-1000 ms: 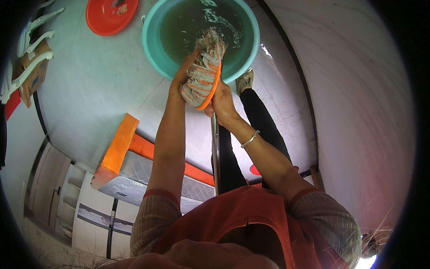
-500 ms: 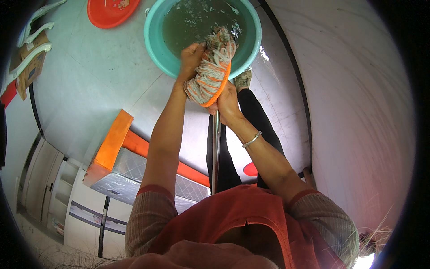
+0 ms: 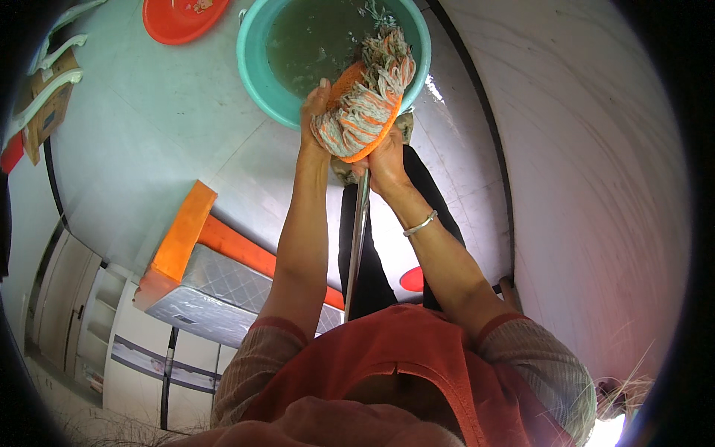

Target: The person dips a mop into a bucket of water, wrings it out, and uses it to clean the upper part of a window. They then use a cloth to wipe the window frame and sill, and finally use a squeegee to dry the glass.

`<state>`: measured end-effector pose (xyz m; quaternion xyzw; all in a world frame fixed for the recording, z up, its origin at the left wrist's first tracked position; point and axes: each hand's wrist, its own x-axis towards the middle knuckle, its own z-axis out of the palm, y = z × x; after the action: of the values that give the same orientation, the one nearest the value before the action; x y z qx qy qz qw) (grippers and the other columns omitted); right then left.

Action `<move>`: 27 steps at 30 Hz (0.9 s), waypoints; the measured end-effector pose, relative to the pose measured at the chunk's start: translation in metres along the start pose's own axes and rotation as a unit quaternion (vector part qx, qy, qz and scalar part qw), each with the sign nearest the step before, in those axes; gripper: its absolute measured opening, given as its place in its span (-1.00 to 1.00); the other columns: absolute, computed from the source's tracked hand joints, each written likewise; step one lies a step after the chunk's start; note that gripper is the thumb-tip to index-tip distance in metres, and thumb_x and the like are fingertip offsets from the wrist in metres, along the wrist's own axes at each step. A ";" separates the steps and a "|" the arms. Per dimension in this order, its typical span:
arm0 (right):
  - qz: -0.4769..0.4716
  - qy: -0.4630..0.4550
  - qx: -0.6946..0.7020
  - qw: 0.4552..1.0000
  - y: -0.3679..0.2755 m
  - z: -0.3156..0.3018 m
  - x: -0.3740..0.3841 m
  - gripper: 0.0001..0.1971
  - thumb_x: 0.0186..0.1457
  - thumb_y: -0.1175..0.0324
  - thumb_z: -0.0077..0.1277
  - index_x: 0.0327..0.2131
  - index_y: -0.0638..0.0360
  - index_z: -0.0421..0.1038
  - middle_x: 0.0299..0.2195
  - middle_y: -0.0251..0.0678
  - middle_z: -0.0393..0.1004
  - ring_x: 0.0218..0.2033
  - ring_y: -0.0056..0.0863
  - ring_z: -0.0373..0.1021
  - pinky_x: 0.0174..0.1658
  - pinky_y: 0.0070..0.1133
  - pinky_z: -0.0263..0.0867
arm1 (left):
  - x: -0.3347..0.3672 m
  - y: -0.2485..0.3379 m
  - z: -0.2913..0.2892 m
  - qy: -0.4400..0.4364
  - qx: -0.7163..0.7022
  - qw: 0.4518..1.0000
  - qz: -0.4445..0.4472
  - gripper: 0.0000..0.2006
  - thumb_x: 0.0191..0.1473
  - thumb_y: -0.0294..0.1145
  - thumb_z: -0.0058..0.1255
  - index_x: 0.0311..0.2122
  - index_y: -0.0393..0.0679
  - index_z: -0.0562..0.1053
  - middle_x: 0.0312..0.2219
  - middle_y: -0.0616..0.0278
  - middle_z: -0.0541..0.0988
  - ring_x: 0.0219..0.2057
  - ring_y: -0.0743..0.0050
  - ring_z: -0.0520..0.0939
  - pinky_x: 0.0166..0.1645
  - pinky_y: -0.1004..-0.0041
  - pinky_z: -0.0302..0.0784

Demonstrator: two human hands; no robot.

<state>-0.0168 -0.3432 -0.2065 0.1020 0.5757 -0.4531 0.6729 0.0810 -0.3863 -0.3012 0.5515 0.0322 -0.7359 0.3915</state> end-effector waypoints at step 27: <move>-0.171 0.012 0.009 0.985 -0.049 0.015 -0.127 -0.49 0.21 -0.21 -0.34 -0.48 0.06 0.17 -0.73 -0.50 0.12 -0.80 -0.67 0.02 -0.75 -0.66 -0.01 | -0.309 -0.003 -0.114 -0.361 0.228 0.874 -0.232 -0.57 0.08 0.01 0.04 -0.19 -0.18 0.34 -0.56 0.27 0.48 -0.50 0.51 0.52 -0.38 0.54 0.42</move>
<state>-0.0324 -0.3186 -0.0726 0.0134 0.5888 -0.5653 0.5776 0.1950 -0.1622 -0.0884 0.2983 -0.1530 -0.9404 0.0570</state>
